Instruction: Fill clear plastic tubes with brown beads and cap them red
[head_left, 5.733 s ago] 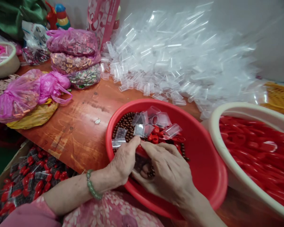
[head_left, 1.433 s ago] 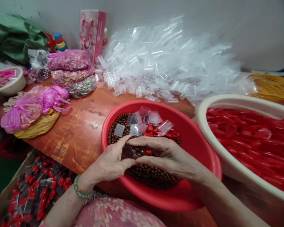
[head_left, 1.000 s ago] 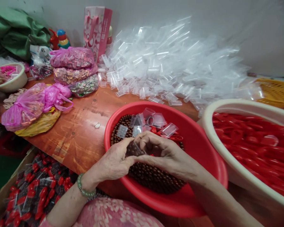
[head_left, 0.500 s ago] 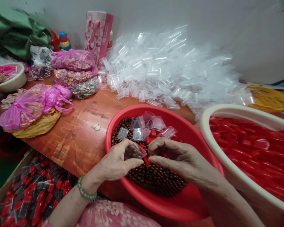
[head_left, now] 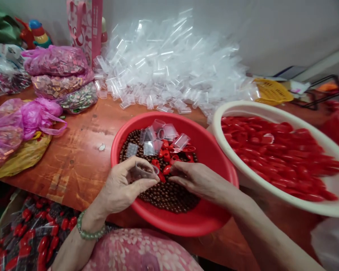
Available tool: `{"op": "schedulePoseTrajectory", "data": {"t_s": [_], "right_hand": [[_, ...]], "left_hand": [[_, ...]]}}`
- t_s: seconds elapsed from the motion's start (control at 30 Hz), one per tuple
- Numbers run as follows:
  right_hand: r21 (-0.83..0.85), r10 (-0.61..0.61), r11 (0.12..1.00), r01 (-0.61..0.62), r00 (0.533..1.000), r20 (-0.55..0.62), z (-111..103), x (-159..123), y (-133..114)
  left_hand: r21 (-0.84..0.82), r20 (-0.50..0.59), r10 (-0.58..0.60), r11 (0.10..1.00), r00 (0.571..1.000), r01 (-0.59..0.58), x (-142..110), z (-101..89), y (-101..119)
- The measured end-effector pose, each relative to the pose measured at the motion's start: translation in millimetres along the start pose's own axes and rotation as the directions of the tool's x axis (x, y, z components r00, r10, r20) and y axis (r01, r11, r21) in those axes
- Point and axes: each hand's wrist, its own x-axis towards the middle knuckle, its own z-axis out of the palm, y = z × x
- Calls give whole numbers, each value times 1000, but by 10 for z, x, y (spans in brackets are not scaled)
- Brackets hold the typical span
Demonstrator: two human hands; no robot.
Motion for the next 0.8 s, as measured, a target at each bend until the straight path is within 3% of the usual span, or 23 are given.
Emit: {"op": "schedulePoseTrajectory", "data": {"t_s": [0.13,0.3,0.47,0.6,0.7,0.8], "right_hand": [[-114,39,993,-34,998,44,74,111,-171],[-203,87,977,-72,994,64,184,287,-303],[-157,82,985,-72,995,57,278,369,-267],[-66,20,998,-21,1000,-3,186,304,-162],[165,-14,986,28,996,-85,48,183,-119],[602,9,794,85,988,-152,-51,57,-181]], "left_hand": [[-35,-31,-36,999,999,35,88,35,-71],[-211,2,-71,975,997,70,147,12,-109],[-348,47,-88,932,995,99,150,-40,-133],[-373,55,-83,923,995,98,151,-65,-134],[-365,64,-84,925,994,102,158,-71,-110],[-340,37,-83,936,996,91,175,-61,-106]]}}
